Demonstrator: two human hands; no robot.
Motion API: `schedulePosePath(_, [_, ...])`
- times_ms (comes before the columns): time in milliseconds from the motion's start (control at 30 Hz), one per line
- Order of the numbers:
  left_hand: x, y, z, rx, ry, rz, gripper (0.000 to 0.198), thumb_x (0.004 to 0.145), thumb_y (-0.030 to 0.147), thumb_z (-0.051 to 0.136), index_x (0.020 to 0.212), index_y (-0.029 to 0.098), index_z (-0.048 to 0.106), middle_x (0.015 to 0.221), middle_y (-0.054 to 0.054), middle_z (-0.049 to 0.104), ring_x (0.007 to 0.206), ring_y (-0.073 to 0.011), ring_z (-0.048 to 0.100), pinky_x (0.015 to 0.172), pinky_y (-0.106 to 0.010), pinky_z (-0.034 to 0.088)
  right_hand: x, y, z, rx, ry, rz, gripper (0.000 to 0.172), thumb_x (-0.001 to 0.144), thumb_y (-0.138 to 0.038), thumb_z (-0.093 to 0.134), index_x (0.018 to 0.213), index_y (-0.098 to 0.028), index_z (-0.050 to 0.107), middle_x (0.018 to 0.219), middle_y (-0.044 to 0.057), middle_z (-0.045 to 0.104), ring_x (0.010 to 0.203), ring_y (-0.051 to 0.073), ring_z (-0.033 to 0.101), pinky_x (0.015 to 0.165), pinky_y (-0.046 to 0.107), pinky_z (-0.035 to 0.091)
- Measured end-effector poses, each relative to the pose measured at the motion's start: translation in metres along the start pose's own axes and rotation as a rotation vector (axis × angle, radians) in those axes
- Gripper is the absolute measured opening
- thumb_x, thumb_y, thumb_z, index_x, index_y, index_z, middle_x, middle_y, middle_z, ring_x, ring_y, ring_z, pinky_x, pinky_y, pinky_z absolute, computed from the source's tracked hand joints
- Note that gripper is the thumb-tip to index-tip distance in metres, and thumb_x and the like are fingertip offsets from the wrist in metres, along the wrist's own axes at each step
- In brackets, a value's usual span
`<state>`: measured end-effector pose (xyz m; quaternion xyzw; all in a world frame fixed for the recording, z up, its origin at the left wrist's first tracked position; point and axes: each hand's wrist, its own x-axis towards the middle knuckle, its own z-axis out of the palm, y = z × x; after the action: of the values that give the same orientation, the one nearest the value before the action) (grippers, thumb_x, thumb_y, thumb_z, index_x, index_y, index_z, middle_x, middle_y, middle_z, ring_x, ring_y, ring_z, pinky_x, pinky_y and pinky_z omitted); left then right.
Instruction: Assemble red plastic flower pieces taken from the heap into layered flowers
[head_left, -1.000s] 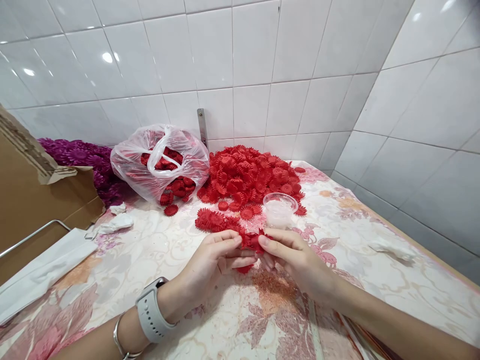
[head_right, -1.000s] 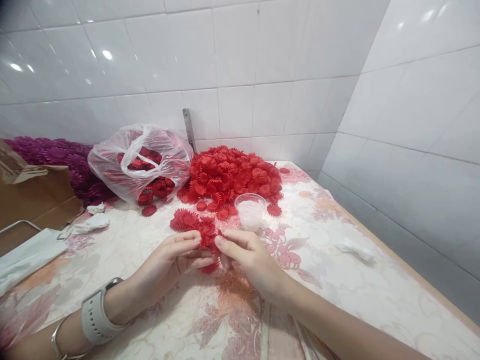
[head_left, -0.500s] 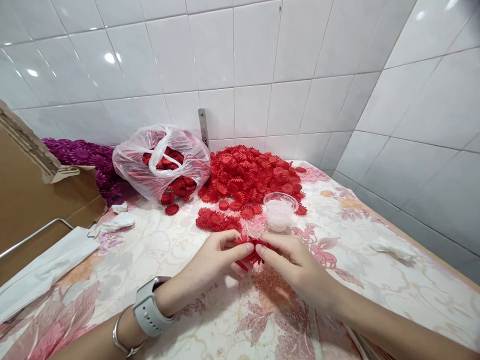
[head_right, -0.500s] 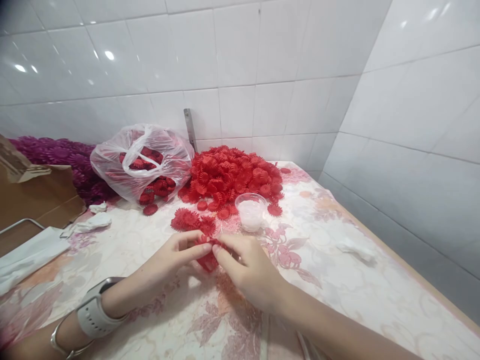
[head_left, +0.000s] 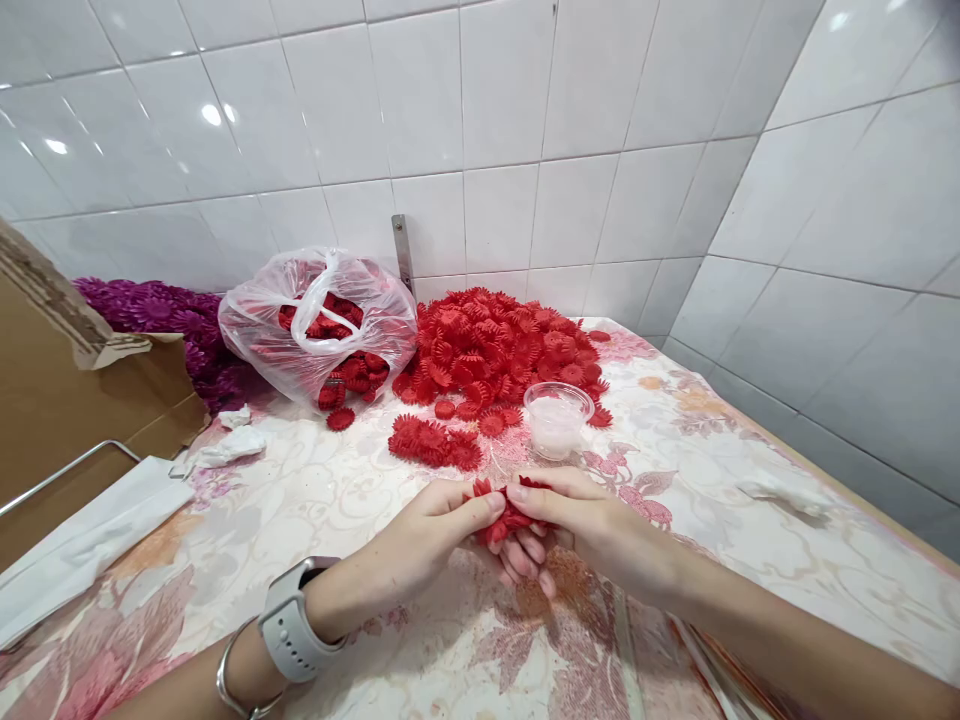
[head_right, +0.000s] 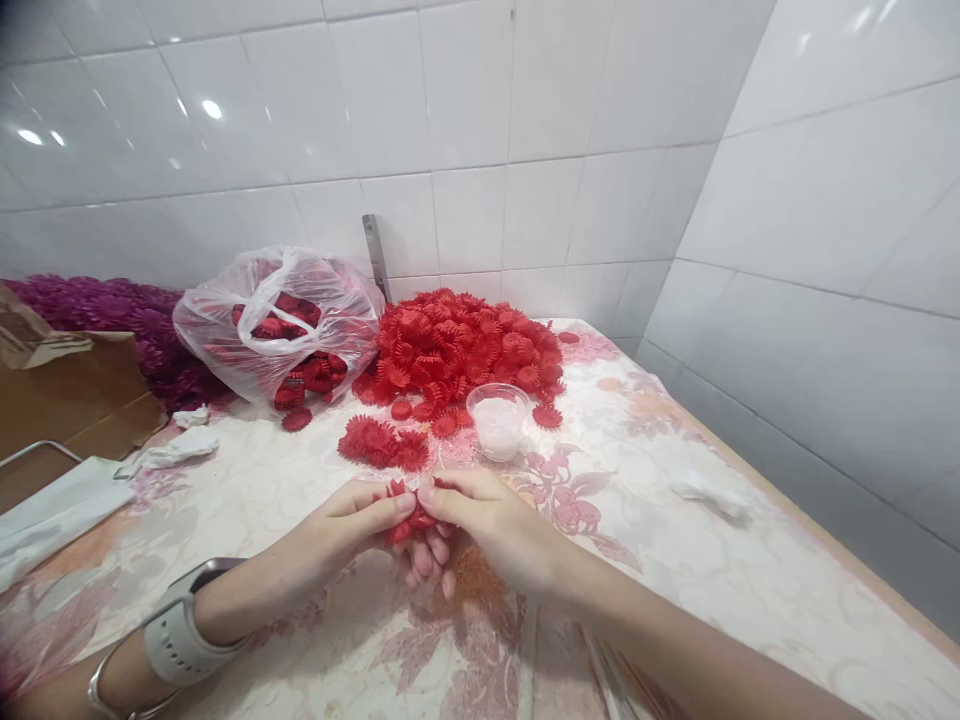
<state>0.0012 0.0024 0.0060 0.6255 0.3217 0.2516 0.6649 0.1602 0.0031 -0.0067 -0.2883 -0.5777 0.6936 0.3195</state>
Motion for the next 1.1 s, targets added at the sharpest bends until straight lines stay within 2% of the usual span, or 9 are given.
schedulePosePath(167, [0.0,-0.003,0.002,-0.226,0.064,0.026,0.034,0.082,0.026,0.045,0.051,0.014,0.051,0.059,-0.007,0.065,0.057,-0.0143,0.06,0.059,-0.024,0.046,0.002,0.007,0.003,0.387,0.029,-0.029,0.031,0.081,-0.025,0.047,0.052,-0.013,0.048,0.049,0.003,0.051,0.047,0.013,0.054,0.038,0.02,0.035])
schedulePosePath(333, [-0.002,-0.006,0.003,-0.338,0.08,0.014,0.033,0.083,0.022,0.044,0.051,0.013,0.051,0.06,-0.008,0.066,0.058,-0.0141,0.063,0.061,-0.023,0.048,0.0,0.01,0.01,0.61,0.039,-0.002,0.039,0.085,-0.024,0.041,0.048,-0.014,0.042,0.048,0.001,0.045,0.047,0.012,0.05,0.044,0.022,0.035])
schedulePosePath(467, [-0.003,-0.004,0.005,-0.396,0.094,0.016,0.034,0.082,0.021,0.041,0.049,0.014,0.047,0.065,-0.011,0.068,0.061,-0.0173,0.064,0.061,-0.026,0.049,-0.002,0.008,0.013,0.731,0.031,0.072,0.038,0.085,-0.024,0.039,0.048,-0.015,0.04,0.051,0.0,0.042,0.05,0.011,0.047,0.051,0.024,0.038])
schedulePosePath(600, [-0.001,-0.005,0.007,-0.467,0.114,0.035,0.033,0.08,0.019,0.042,0.048,0.017,0.038,0.067,-0.012,0.068,0.061,-0.0174,0.064,0.061,-0.027,0.05,-0.003,0.007,0.014,0.803,0.017,0.067,0.038,0.084,-0.023,0.036,0.046,-0.016,0.038,0.051,-0.001,0.037,0.052,0.011,0.044,0.056,0.025,0.04])
schedulePosePath(800, [0.001,-0.01,0.007,-0.507,0.119,0.002,0.029,0.076,0.024,0.047,0.048,0.016,0.041,0.065,-0.012,0.066,0.059,-0.0149,0.062,0.055,-0.022,0.047,-0.002,0.008,0.014,0.852,-0.029,0.051,0.039,0.084,-0.022,0.033,0.047,-0.016,0.04,0.051,-0.002,0.033,0.053,0.01,0.041,0.062,0.025,0.044])
schedulePosePath(1000, [-0.001,-0.011,0.008,-0.489,0.177,-0.052,0.029,0.072,0.028,0.052,0.047,0.017,0.04,0.059,-0.009,0.064,0.072,-0.0221,0.064,0.062,-0.028,0.048,-0.004,0.007,0.018,0.888,0.006,0.059,0.038,0.082,-0.022,0.036,0.044,-0.017,0.038,0.049,-0.003,0.031,0.051,0.01,0.04,0.064,0.029,0.047])
schedulePosePath(1100, [-0.002,-0.009,0.007,-0.463,0.169,-0.055,0.029,0.073,0.029,0.052,0.048,0.017,0.042,0.062,-0.009,0.065,0.073,-0.0229,0.064,0.063,-0.029,0.048,-0.005,0.007,0.02,0.881,0.028,0.074,0.037,0.079,-0.023,0.038,0.043,-0.018,0.036,0.047,-0.004,0.028,0.049,0.01,0.038,0.065,0.03,0.048])
